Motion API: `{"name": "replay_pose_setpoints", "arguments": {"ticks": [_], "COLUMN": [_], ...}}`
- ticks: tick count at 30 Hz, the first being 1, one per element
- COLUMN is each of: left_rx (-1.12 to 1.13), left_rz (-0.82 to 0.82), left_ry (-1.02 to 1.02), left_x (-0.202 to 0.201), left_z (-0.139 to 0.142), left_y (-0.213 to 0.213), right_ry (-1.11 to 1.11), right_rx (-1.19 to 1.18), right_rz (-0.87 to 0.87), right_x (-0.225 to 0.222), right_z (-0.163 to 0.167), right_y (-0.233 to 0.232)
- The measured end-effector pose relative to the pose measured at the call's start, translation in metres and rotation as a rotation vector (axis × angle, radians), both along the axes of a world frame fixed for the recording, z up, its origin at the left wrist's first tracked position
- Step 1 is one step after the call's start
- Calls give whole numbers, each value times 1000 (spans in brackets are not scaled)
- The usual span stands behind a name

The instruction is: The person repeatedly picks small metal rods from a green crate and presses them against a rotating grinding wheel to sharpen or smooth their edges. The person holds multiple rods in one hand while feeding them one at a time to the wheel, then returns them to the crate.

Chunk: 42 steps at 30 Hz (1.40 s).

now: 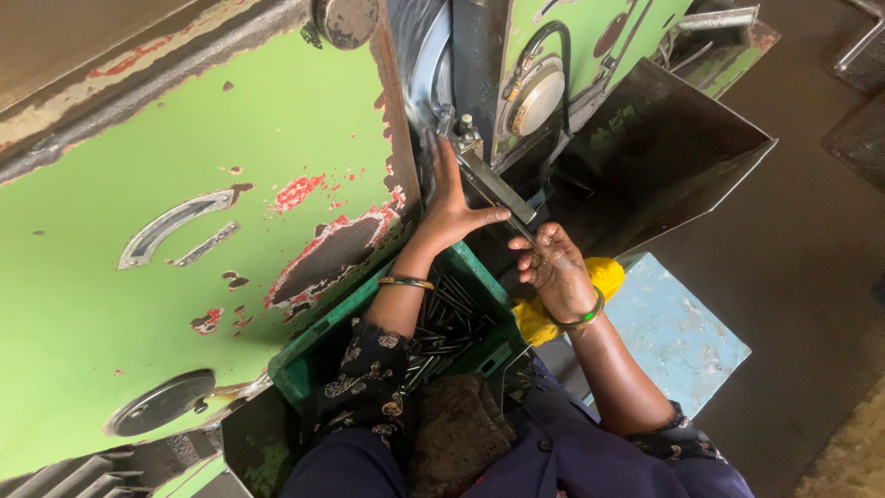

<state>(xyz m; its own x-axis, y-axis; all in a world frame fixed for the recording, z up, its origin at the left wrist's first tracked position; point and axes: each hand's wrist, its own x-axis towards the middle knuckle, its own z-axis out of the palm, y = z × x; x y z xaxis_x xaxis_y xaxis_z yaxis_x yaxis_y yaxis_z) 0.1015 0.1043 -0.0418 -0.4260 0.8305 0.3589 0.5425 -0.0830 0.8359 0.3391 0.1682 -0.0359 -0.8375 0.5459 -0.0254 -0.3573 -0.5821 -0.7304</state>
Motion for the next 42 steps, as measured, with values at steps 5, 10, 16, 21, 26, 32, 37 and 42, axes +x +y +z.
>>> {"name": "replay_pose_setpoints", "arguments": {"ticks": [5,10,16,21,26,32,37,42], "left_rx": [-6,95,36,-21,17,95,117,153], "left_rz": [-33,40,210,5,-15,6,56,130], "left_ry": [-63,-31,-6,10,-3,-43,41,59], "left_x": [-4,-3,2,-2,-4,-4,-2,0], "left_z": [-2,-14,-14,-1,1,-4,-6,-11], "left_y": [-2,-1,6,0,-3,-4,-2,3], "right_ry": [30,-46,-37,-40,-38,-29,-18,-12], "right_rx": [3,-7,-12,-1,3,-4,-11,-24], "right_rz": [18,-21,-22,-26,-28,-29,-27,-21], "right_x": [0,0,-1,-1,-2,-3,-3,-3], "right_z": [5,5,3,4,6,8,9,9], "right_y": [-1,-1,1,-1,-3,-4,-4,-3]}}
